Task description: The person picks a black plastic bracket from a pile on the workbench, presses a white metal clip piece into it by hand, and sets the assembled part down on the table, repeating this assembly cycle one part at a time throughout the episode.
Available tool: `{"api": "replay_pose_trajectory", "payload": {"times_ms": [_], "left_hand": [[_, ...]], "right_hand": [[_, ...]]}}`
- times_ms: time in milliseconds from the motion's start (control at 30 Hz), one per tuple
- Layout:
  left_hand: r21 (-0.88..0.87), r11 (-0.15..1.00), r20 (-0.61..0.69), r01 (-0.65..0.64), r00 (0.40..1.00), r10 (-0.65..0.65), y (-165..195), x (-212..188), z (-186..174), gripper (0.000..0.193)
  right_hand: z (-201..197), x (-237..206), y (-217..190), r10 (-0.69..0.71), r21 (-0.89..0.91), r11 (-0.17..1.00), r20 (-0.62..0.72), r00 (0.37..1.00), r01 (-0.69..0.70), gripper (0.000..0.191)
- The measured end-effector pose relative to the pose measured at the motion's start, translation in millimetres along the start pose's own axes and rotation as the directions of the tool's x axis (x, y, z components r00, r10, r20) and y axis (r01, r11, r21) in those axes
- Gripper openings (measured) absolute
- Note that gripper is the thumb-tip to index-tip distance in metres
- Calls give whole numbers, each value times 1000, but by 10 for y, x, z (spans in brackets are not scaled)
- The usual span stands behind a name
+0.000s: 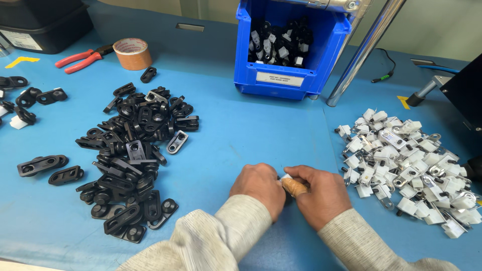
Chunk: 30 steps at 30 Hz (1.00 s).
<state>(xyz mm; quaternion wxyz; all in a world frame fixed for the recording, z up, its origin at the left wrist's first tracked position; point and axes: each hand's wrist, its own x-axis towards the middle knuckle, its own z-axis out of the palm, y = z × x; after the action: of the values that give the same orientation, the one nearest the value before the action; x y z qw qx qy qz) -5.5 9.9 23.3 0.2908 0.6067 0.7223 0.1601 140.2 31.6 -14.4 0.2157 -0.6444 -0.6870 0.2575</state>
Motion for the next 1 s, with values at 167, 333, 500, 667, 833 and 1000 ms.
{"api": "replay_pose_trajectory", "payload": {"times_ms": [167, 333, 500, 667, 833, 1000], "left_hand": [[-95, 989, 117, 110, 988, -98, 1, -67, -38, 20], [-398, 862, 228, 313, 944, -237, 26, -166, -109, 24], [-465, 854, 169, 234, 970, -173, -7, -176, -50, 27], [-326, 945, -40, -21, 999, 8, -52, -171, 134, 20], [-171, 956, -127, -239, 967, 220, -117, -203, 187, 27], [-515, 855, 92, 62, 996, -17, -205, -199, 128, 53]], "right_hand": [[-23, -42, -63, -176, -51, 984, -44, 983, 173, 35], [-64, -26, -78, -86, 57, 995, 50, 995, 83, 38], [-92, 2, -53, -48, 73, 997, 99, 994, 41, 39], [-83, 62, 1, 24, 253, 966, 86, 996, -45, 30], [-92, 53, 61, 266, 496, 819, 119, 957, -290, 25], [-132, 47, 71, 275, 567, 758, 170, 947, -322, 25]]}}
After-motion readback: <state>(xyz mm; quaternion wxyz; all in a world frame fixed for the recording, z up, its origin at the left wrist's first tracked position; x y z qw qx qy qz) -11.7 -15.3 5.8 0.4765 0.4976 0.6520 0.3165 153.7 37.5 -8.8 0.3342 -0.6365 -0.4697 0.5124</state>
